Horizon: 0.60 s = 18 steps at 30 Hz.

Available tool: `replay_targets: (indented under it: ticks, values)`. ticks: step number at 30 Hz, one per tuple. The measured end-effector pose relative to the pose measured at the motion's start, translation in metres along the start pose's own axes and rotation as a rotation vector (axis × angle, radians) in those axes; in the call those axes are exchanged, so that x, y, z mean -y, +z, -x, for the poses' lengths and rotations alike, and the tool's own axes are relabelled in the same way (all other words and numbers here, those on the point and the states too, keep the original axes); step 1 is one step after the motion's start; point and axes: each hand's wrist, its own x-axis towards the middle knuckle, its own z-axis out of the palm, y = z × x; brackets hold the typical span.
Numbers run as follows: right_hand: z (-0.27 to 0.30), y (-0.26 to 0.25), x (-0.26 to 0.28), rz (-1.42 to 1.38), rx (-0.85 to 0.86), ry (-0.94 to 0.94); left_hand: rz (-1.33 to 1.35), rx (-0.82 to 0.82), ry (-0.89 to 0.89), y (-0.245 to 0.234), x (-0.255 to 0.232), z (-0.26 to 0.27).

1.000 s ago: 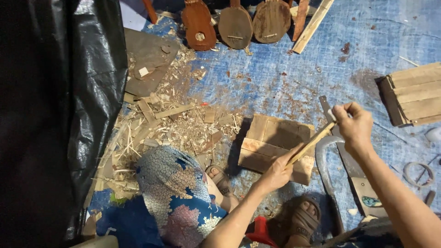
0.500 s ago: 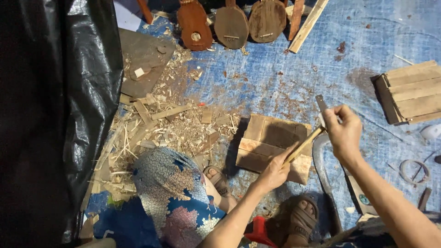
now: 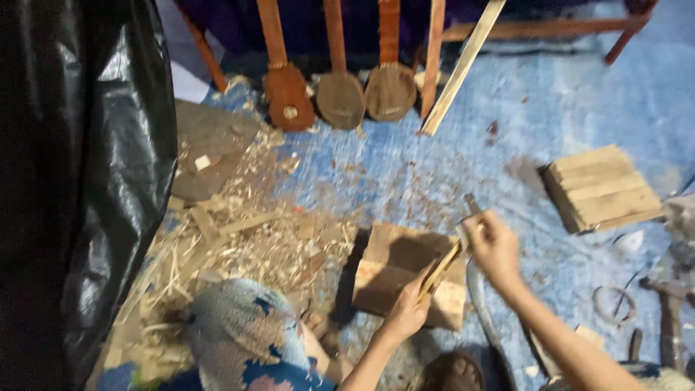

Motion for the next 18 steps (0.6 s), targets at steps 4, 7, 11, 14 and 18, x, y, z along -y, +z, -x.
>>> replay_targets:
  ticks: [4,7,11,14,18]
  values:
    - [-0.024,-0.004,-0.003,-0.071,-0.083,0.129,0.01,0.034,0.018,-0.002,-0.023,-0.004]
    - [-0.027,-0.005,-0.004,-0.055,-0.088,0.205,-0.063,0.038,-0.055,-0.001,-0.012,-0.008]
    - [-0.03,-0.002,-0.009,-0.164,-0.031,0.229,-0.089,0.034,-0.073,0.004,0.005,-0.008]
    - [-0.03,-0.002,0.003,-0.251,0.033,0.346,-0.068,0.036,-0.092,0.003,0.004,-0.009]
    - [-0.034,-0.002,0.005,-0.13,-0.005,0.344,-0.065,0.045,-0.145,0.009,0.012,-0.01]
